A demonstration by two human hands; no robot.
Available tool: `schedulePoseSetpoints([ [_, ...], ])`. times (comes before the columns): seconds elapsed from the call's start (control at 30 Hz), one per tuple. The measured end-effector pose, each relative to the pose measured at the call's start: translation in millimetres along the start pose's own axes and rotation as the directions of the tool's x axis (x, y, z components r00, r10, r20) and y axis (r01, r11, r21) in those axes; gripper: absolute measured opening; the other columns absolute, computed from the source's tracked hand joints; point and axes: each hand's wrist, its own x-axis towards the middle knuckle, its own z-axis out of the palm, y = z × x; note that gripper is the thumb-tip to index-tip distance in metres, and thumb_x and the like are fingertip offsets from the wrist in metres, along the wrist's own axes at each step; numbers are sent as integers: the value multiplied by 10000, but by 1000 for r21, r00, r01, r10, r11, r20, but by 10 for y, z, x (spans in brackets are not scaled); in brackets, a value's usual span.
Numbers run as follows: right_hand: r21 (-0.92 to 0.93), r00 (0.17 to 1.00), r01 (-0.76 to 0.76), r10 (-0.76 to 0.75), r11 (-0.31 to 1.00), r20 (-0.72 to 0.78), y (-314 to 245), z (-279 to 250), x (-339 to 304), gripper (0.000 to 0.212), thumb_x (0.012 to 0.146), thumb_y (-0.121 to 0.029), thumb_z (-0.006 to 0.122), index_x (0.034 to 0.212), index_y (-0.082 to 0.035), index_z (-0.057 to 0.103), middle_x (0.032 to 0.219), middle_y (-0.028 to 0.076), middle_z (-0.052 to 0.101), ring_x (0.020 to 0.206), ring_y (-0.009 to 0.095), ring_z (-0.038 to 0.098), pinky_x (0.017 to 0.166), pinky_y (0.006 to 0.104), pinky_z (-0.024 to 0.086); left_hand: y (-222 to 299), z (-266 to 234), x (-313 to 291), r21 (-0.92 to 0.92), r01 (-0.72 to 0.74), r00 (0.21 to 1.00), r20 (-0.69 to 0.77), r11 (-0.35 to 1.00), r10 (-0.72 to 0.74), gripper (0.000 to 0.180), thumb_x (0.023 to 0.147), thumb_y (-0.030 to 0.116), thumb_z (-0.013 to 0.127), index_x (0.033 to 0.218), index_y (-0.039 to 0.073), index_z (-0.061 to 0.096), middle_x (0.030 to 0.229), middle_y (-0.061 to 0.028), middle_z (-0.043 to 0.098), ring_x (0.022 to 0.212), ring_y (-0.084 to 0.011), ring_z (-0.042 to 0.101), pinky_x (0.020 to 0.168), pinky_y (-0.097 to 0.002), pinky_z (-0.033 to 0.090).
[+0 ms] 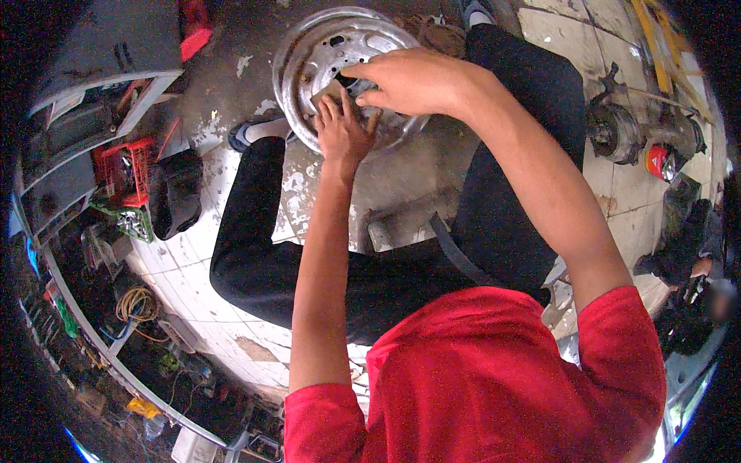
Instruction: The person scrubs a metal wheel rim with a small abrasive pad, rotating the rim to reach different sections. The person then wipes the rim with a cloth, continuing to rotate it to clean multiple areas.
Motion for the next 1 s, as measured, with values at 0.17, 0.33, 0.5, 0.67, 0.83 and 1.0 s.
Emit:
schedulePoseSetpoints([
  [0.17, 46, 1000, 5, -5, 999, -7, -54, -11, -48, 494, 892, -300, 593, 1330, -87, 512, 1099, 222, 641, 1033, 377, 610, 891, 451, 484, -55, -3, 77, 21, 6, 999, 38, 1000, -7, 900, 857, 614, 518, 1472, 12, 257, 1447, -330, 311, 1351, -432, 329, 1109, -517, 257],
  [0.33, 45, 999, 17, -15, 999, -40, -49, -3, -56, 496, 898, -306, 584, 1335, -85, 506, 1110, 221, 636, 1045, 373, 603, 897, 450, 480, -105, -100, 396, 61, 22, 997, 68, 998, -26, 902, 830, 540, 594, 1480, 23, 242, 1436, -332, 329, 1348, -439, 330, 1105, -491, 263],
  [0.5, 40, 1000, 0, -1, 999, 3, -49, -54, -52, 496, 901, -307, 581, 1338, -84, 503, 1112, 223, 634, 1048, 379, 598, 901, 449, 477, -31, -52, 197, 84, 29, 999, 9, 996, -30, 892, 860, 620, 515, 1476, 30, 255, 1444, -321, 325, 1358, -432, 315, 1101, -520, 257],
  [0.67, 20, 1000, 0, 0, 1000, 14, -32, -9, -21, 500, 902, -308, 580, 1341, -83, 499, 1109, 223, 634, 1050, 382, 596, 901, 451, 474, -10, 23, -44, 11, 32, 999, -23, 999, -31, 911, 855, 643, 504, 1471, 17, 262, 1435, -323, 333, 1357, -431, 316, 1101, -522, 259],
  [0.83, 30, 1000, 12, -12, 999, 4, -35, 10, -25, 505, 899, -306, 580, 1342, -80, 494, 1107, 218, 635, 1051, 378, 596, 900, 451, 475, -5, -44, 82, 19, 28, 999, 24, 999, -28, 910, 837, 579, 572, 1476, 16, 249, 1442, -312, 330, 1353, -429, 316, 1091, -518, 276],
  [1.0, 21, 998, 41, -40, 999, -43, -19, 23, -16, 505, 897, -305, 584, 1339, -77, 496, 1112, 217, 634, 1054, 378, 594, 901, 451, 475, -70, -106, 234, 27, 38, 998, 49, 999, -39, 899, 835, 552, 585, 1476, 18, 248, 1451, -306, 321, 1358, -420, 317, 1101, -510, 271],
])
